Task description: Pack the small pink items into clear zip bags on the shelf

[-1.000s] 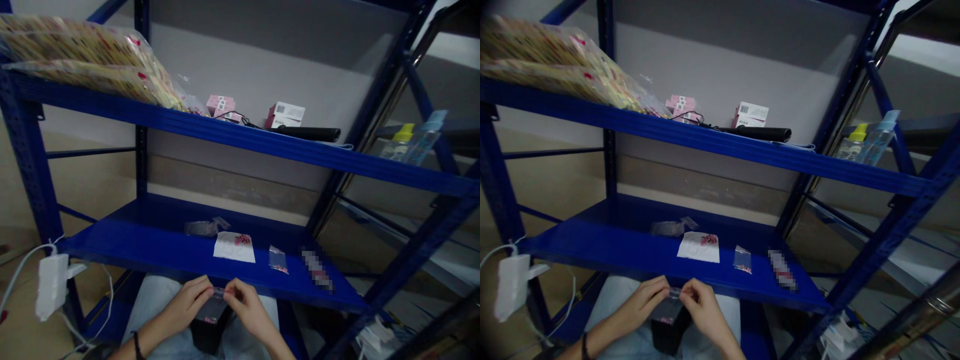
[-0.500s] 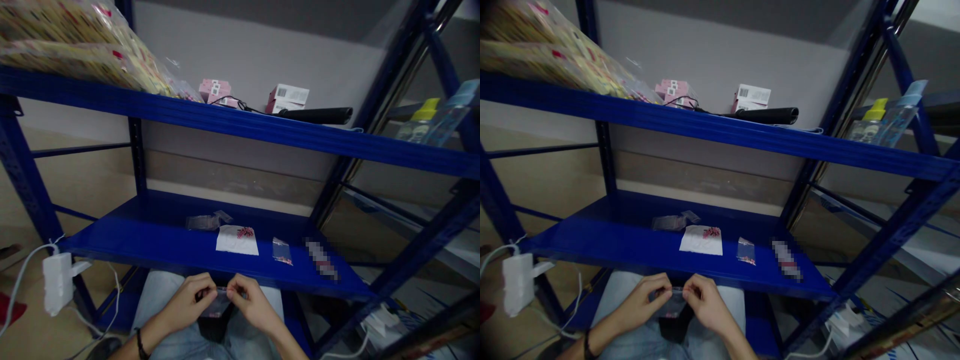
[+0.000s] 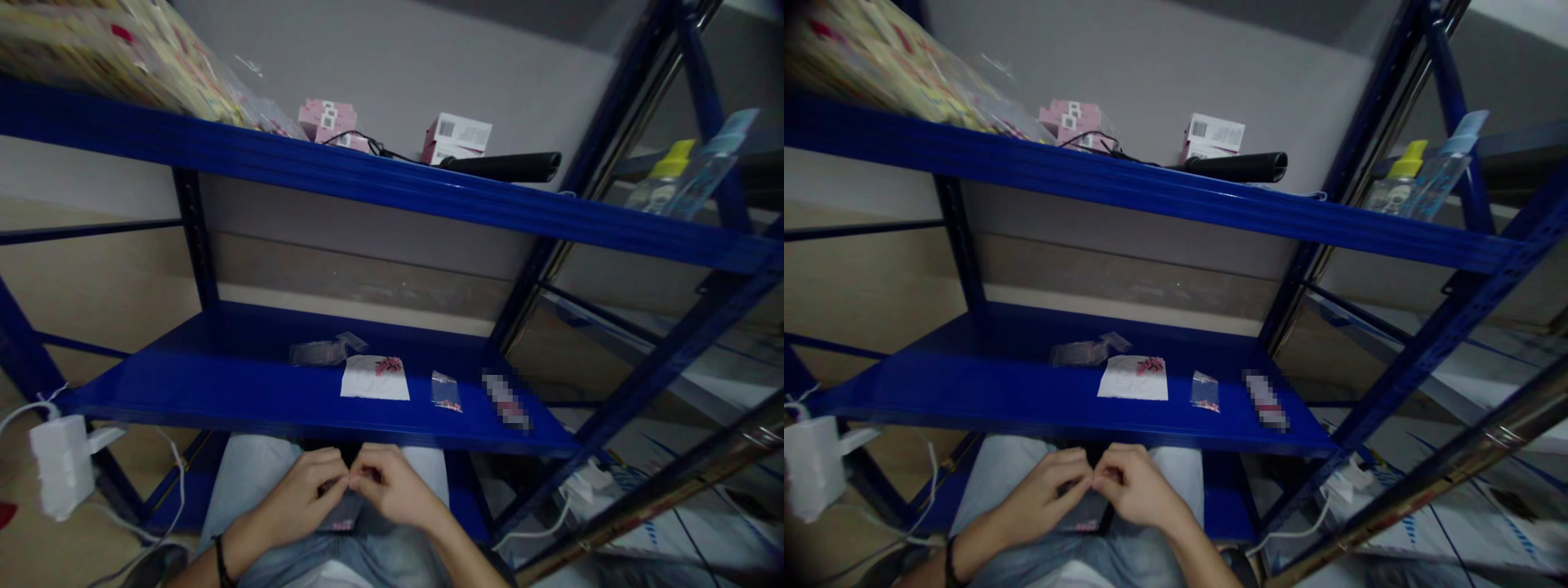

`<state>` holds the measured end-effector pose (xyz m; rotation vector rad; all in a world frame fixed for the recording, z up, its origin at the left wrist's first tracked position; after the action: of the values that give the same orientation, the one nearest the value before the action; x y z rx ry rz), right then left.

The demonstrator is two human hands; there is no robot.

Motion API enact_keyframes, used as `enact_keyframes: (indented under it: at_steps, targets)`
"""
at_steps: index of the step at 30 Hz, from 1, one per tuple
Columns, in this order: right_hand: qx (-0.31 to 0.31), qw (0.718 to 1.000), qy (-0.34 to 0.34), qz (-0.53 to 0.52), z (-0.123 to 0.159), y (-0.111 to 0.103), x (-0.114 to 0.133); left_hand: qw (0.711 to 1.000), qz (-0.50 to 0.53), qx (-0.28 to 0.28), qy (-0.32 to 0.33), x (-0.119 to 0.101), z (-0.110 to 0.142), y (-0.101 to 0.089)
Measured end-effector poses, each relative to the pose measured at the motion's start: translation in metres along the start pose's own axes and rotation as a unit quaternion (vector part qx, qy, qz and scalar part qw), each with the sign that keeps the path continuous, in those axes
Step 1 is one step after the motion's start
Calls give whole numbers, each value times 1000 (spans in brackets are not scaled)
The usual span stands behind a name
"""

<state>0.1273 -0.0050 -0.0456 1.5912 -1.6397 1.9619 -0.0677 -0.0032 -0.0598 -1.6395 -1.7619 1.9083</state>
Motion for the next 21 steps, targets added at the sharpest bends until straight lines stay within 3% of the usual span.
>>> enact_keyframes:
  at_steps: [4, 7, 9, 11, 14, 16, 18, 21]
  targets:
    - [38, 999, -9, 19, 2, -7, 7, 999, -4, 38, 35, -1, -3, -2]
    - [62, 998, -12, 21, 6, -31, 16, 998, 22, 48, 44, 1, -8, -11]
    - [33, 999, 14, 13, 12, -61, 18, 999, 43, 8, 16, 11, -15, -23]
    - [-36, 998, 59, -12, 20, -101, 11, 994, 56, -78, -42, 31, -25, -41]
    - [-85, 986, 125, -62, 28, -162, -17, 965, 55, -220, -132, 72, -49, -70]
    - [-114, 975, 173, -86, 28, -194, -46, 948, 20, -279, -153, 99, -68, -87]
    - [-129, 961, 227, -88, 25, -213, -78, 944, -29, -289, -158, 120, -87, -99]
    - [-139, 944, 294, -64, 19, -223, -122, 952, -102, -226, -178, 144, -110, -112]
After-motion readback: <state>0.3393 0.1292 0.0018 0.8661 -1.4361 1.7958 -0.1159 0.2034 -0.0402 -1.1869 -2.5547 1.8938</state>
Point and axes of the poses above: each hand's wrist, its own z-axis away from the middle knuckle, its own y-axis out of the palm, x = y × z, the point moved 1 cm from there along -z, towards the middle knuckle, and after that the axes turned 8 degrees about x, right-handed, at the moved point
